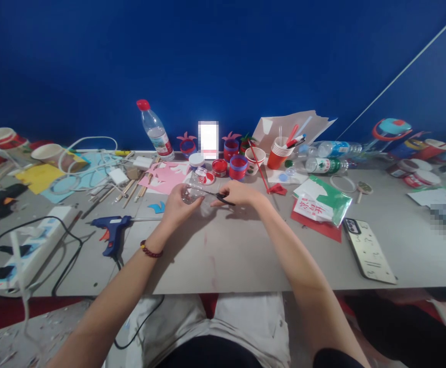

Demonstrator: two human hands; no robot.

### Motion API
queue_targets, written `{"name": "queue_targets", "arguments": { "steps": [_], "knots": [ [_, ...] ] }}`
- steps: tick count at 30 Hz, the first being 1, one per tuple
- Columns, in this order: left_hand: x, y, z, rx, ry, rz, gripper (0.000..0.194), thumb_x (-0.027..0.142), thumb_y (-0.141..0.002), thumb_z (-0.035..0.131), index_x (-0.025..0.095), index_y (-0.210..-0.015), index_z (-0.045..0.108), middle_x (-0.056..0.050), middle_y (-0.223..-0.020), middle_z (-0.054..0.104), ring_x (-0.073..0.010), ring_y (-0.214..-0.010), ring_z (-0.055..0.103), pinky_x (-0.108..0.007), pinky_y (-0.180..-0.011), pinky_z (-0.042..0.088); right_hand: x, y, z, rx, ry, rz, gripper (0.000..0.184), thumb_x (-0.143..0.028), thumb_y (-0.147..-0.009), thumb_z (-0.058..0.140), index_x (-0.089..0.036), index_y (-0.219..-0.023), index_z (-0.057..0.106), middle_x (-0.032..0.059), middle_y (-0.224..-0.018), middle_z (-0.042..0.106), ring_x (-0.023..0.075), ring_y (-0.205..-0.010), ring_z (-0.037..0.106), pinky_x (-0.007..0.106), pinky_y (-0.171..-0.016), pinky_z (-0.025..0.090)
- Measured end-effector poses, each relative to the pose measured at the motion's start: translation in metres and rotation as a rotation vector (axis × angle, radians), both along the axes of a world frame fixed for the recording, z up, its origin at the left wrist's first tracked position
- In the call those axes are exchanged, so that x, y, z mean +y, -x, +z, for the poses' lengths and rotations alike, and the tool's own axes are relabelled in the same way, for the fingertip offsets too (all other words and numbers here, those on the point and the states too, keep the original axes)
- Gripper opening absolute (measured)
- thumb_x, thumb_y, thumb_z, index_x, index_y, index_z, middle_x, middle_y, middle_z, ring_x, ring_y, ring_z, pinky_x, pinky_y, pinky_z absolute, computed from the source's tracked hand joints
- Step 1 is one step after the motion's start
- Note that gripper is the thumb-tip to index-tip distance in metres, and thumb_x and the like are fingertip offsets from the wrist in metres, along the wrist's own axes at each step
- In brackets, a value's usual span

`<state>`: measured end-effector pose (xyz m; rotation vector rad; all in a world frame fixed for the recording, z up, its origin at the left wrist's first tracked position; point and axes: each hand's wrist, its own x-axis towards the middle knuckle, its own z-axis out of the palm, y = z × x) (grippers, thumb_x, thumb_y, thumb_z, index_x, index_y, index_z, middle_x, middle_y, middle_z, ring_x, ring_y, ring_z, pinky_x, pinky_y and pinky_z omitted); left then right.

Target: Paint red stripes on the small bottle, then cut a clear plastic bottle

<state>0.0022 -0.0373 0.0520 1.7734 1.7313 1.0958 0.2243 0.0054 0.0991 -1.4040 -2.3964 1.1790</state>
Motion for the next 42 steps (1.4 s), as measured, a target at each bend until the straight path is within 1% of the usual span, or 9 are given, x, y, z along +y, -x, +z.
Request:
{"name": "queue_targets", "arguments": {
  "steps": [5,10,18,23,26,29,32,36,42],
  "knots": [
    [0.001,0.001,-0.003,-0.003,-0.002,0.022,0.044,0.044,-0.071,0.076,0.019,-0.1,0.056,-0.006,-0.097,0.061,-0.0214,-0.089,0.062,-0.035,-0.08,0.049,0.001,0.0,0.0,0.008,0.015,-0.002,0.056,-0.064,-0.072,0.07,-0.02,-0.056,0.04,-0.0061,-0.053,0.032,0.0095,-0.054,0.03,0.029,-0.053,0.021],
    [0.004,0.003,-0.007,0.056,-0.021,0.042,0.046,0.046,-0.073,0.075,0.017,-0.103,0.055,-0.007,-0.099,0.06,-0.0226,-0.091,0.061,-0.036,-0.082,0.049,0.004,-0.001,-0.003,0.002,-0.012,0.016,0.057,-0.062,-0.072,0.071,-0.02,-0.054,0.037,-0.0065,-0.053,0.03,0.0096,-0.054,0.029,0.029,-0.054,0.02],
    [0.006,0.009,-0.012,0.148,-0.157,0.113,0.054,0.044,-0.074,0.077,0.018,-0.114,0.052,-0.01,-0.108,0.059,-0.0254,-0.101,0.06,-0.039,-0.089,0.049,0.008,-0.003,-0.01,0.024,-0.068,0.028,0.058,-0.064,-0.073,0.069,-0.02,-0.054,0.038,-0.0061,-0.055,0.03,0.0098,-0.057,0.028,0.029,-0.054,0.022],
    [0.011,0.012,-0.016,0.142,-0.216,0.074,0.06,0.044,-0.069,0.081,0.017,-0.115,0.053,-0.01,-0.108,0.061,-0.0249,-0.096,0.06,-0.041,-0.088,0.05,0.008,-0.003,-0.01,0.016,-0.094,0.051,0.057,-0.064,-0.074,0.068,-0.02,-0.054,0.037,-0.0058,-0.056,0.03,0.01,-0.057,0.029,0.029,-0.055,0.021],
    [0.013,0.013,-0.017,0.083,-0.231,0.018,0.06,0.042,-0.071,0.078,0.016,-0.119,0.053,-0.012,-0.113,0.062,-0.0253,-0.1,0.061,-0.041,-0.09,0.051,0.008,-0.004,-0.008,0.007,-0.099,0.038,0.056,-0.063,-0.074,0.068,-0.02,-0.054,0.038,-0.0058,-0.055,0.03,0.0101,-0.056,0.029,0.029,-0.055,0.022],
    [0.013,0.014,-0.016,0.027,-0.194,-0.03,0.06,0.041,-0.073,0.075,0.018,-0.124,0.053,-0.011,-0.112,0.065,-0.0244,-0.099,0.063,-0.04,-0.091,0.051,0.009,-0.007,-0.007,0.001,-0.093,0.018,0.056,-0.064,-0.073,0.068,-0.021,-0.054,0.038,-0.0057,-0.054,0.03,0.0102,-0.055,0.028,0.029,-0.054,0.023],
    [0.013,0.016,-0.012,-0.002,-0.082,-0.068,0.056,0.046,-0.073,0.075,0.021,-0.119,0.058,-0.005,-0.099,0.069,-0.0215,-0.09,0.065,-0.036,-0.085,0.052,0.01,-0.01,-0.008,0.008,-0.087,0.008,0.056,-0.063,-0.072,0.069,-0.02,-0.054,0.038,-0.0055,-0.054,0.031,0.0102,-0.055,0.029,0.029,-0.054,0.023],
    [0.013,0.018,-0.006,-0.076,-0.009,-0.044,0.053,0.051,-0.07,0.076,0.021,-0.11,0.06,0.0,-0.083,0.066,-0.0168,-0.076,0.063,-0.03,-0.075,0.051,0.011,-0.011,-0.009,0.038,-0.073,0.031,0.059,-0.063,-0.073,0.069,-0.02,-0.054,0.035,-0.0059,-0.055,0.029,0.0098,-0.056,0.028,0.029,-0.055,0.022],
    [0.009,0.012,-0.002,-0.253,0.045,-0.047,0.051,0.052,-0.067,0.075,0.021,-0.104,0.056,0.004,-0.076,0.062,-0.0115,-0.06,0.058,-0.026,-0.063,0.048,0.01,-0.01,-0.009,0.033,-0.035,0.015,0.064,-0.067,-0.069,0.072,-0.02,-0.053,0.032,-0.0064,-0.055,0.025,0.0094,-0.057,0.025,0.029,-0.055,0.02]
  ]
}}
